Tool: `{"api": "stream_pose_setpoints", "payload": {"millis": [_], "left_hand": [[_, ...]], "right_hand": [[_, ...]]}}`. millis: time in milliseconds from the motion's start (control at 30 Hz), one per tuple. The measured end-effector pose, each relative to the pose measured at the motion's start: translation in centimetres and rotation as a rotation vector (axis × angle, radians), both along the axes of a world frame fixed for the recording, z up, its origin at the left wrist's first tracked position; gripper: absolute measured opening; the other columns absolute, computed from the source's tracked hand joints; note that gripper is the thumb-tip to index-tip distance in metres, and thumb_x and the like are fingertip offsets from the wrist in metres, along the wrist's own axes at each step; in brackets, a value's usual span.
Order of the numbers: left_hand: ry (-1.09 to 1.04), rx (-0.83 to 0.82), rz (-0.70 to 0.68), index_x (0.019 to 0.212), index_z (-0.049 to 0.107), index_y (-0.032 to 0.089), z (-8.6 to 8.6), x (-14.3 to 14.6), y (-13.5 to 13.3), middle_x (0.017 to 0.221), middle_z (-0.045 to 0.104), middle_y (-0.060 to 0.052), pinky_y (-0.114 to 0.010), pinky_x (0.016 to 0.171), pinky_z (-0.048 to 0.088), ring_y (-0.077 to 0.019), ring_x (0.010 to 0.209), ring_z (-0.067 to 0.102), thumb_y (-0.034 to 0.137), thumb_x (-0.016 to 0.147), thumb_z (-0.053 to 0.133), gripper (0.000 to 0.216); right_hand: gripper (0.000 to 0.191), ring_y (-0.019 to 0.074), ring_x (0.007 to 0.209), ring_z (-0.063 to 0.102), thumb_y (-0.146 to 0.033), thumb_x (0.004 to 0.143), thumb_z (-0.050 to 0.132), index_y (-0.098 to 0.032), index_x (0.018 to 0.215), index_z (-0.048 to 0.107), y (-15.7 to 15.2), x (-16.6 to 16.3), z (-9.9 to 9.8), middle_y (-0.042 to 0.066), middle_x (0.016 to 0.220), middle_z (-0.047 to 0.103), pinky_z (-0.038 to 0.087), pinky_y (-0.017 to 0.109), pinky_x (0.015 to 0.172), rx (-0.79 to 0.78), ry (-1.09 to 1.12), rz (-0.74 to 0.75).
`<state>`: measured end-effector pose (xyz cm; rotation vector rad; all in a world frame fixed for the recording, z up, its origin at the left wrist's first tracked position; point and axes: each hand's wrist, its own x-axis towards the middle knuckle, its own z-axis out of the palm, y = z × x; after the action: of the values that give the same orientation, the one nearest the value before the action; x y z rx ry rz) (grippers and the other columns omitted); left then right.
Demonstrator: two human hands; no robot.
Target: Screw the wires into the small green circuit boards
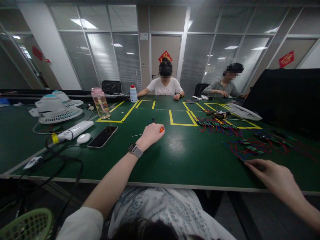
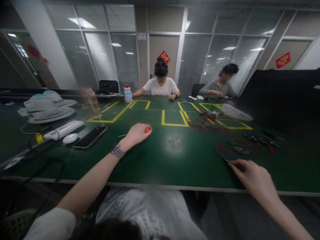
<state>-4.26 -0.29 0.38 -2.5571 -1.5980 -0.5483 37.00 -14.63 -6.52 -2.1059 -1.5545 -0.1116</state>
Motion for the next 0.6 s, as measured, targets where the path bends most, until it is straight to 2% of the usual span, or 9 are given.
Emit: {"api": "stream_pose_setpoints", "payload": {"millis": [167,367,600], "left_hand": [[0.001,-0.014,0.001,0.101,0.069,0.022,0.1,0.0,-0.1,0.094,0.071,-0.008,-0.031,0.078,0.052,-0.0220,0.086,0.067,0.037,0.091,0.046,0.029],[-0.008,-0.020,-0.001,0.101,0.069,0.021,0.3,0.0,-0.3,0.094,0.071,-0.008,-0.030,0.078,0.052,-0.0212,0.086,0.067,0.036,0.091,0.046,0.030],[-0.009,-0.026,-0.010,0.100,0.069,0.021,0.5,0.0,-0.5,0.093,0.071,-0.009,-0.031,0.077,0.052,-0.0223,0.085,0.067,0.035,0.091,0.046,0.029]], "right_hand": [[0.043,0.0288,0.069,0.070,-0.062,0.057,0.053,-0.026,0.070,0.075,0.0,-0.3,0.4,0.003,0.072,0.075,0.050,0.034,0.057,0.025,0.082,-0.022],[0.043,0.0280,0.067,0.070,-0.061,0.055,0.055,-0.026,0.068,0.074,0.1,-0.2,1.0,0.003,0.071,0.074,0.050,0.034,0.057,0.035,0.080,-0.036],[0.040,0.0294,0.069,0.070,-0.059,0.058,0.055,-0.025,0.067,0.073,-0.5,0.0,0.8,0.004,0.070,0.074,0.051,0.035,0.056,0.037,0.063,-0.015]]}}
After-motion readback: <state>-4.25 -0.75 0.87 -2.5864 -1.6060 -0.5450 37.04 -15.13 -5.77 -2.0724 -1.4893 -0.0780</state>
